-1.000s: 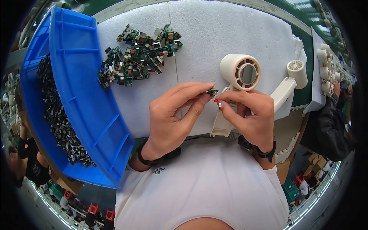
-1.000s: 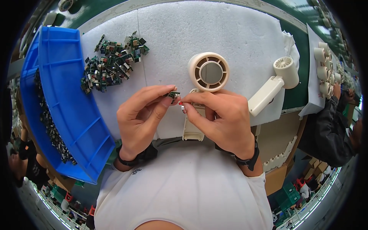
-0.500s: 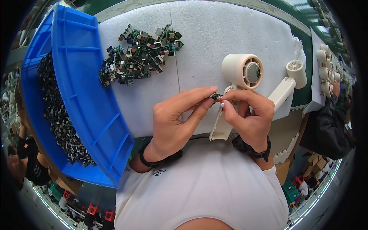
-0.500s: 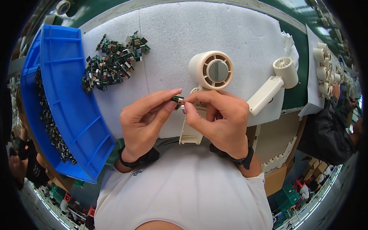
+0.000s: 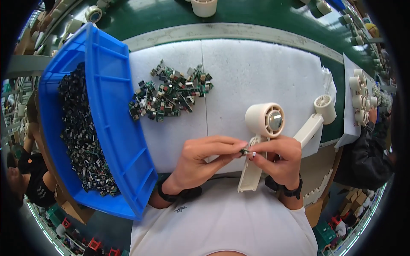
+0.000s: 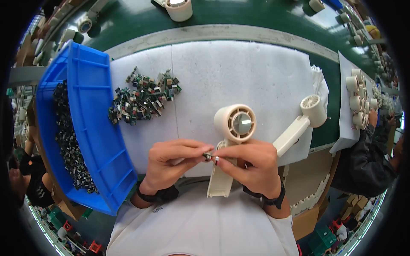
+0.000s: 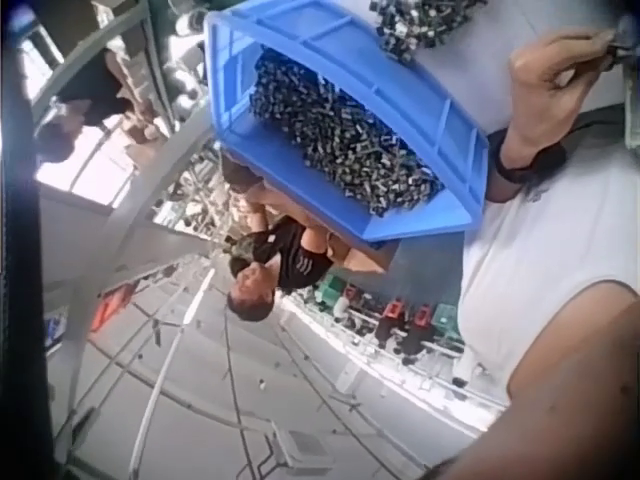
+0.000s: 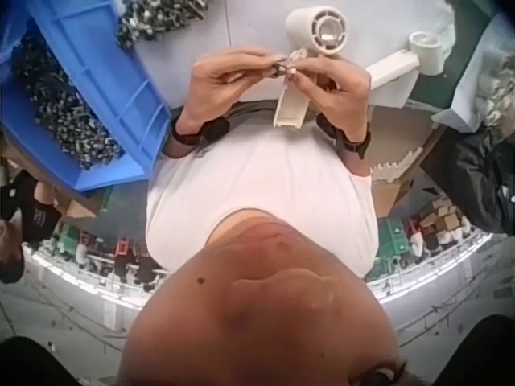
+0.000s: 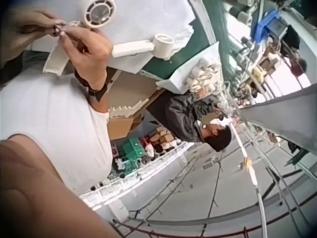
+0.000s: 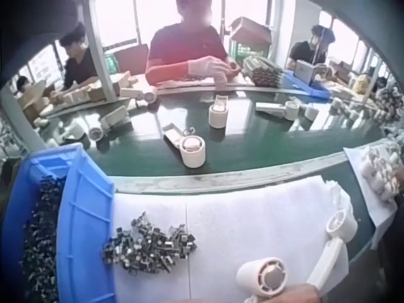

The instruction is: The person picks up a circuit board and a fan housing, connects a wire to the board, and presses the board into the housing. They then place the assembly on a conveyor belt and repeat the process with another fan.

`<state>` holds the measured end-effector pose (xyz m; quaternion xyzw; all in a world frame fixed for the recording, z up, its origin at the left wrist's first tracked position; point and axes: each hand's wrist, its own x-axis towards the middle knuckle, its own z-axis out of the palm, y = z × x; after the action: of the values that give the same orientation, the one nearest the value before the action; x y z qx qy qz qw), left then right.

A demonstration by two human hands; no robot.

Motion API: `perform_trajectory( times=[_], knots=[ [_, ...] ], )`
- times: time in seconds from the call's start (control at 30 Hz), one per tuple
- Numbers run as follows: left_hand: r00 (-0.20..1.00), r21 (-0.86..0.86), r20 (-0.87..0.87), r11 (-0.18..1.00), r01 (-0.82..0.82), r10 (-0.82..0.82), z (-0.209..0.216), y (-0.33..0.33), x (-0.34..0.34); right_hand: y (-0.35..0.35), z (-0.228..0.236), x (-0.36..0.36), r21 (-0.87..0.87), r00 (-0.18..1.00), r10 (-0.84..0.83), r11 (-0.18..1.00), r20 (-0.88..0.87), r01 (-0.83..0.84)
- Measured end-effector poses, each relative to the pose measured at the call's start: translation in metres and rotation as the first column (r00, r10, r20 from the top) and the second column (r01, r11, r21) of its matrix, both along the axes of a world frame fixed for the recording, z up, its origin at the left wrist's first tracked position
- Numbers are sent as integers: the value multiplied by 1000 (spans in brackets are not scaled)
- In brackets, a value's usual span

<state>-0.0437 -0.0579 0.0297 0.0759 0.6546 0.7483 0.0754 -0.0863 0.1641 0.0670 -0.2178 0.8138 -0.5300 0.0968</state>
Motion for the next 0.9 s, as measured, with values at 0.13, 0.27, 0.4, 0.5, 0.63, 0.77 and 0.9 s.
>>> perform_trajectory(
  times=[0.13, 0.27, 0.4, 0.5, 0.63, 0.77, 0.9],
  knots=[
    [995, 25, 34, 996, 89, -89, 1, -2, -2, 8, -12, 2, -40, 997, 42, 998, -58, -44],
    [996, 6, 31, 996, 83, -84, 0, 0, 2, 10, -10, -3, 26, 992, 111, 994, -65, -109],
    [999, -26, 4, 998, 49, -49, -3, 3, 4, 10, -7, -3, 64, 993, 118, 991, -30, -116],
    [999, -57, -19, 998, 29, -31, -5, 4, 5, 10, -8, -8, 77, 987, 145, 987, -72, -139],
    [996, -86, -93, 996, 1, -9, -5, 6, 8, 10, -9, -6, 90, 982, 160, 984, -101, -151],
    [987, -180, -159, 983, -49, 20, -4, 11, 14, 8, -16, -1, 66, 982, 118, 992, -151, -109],
    [982, -223, -117, 960, -170, 147, -6, 19, 20, -3, -14, 6, 91, 990, -16, 995, -137, 29]
  ],
)
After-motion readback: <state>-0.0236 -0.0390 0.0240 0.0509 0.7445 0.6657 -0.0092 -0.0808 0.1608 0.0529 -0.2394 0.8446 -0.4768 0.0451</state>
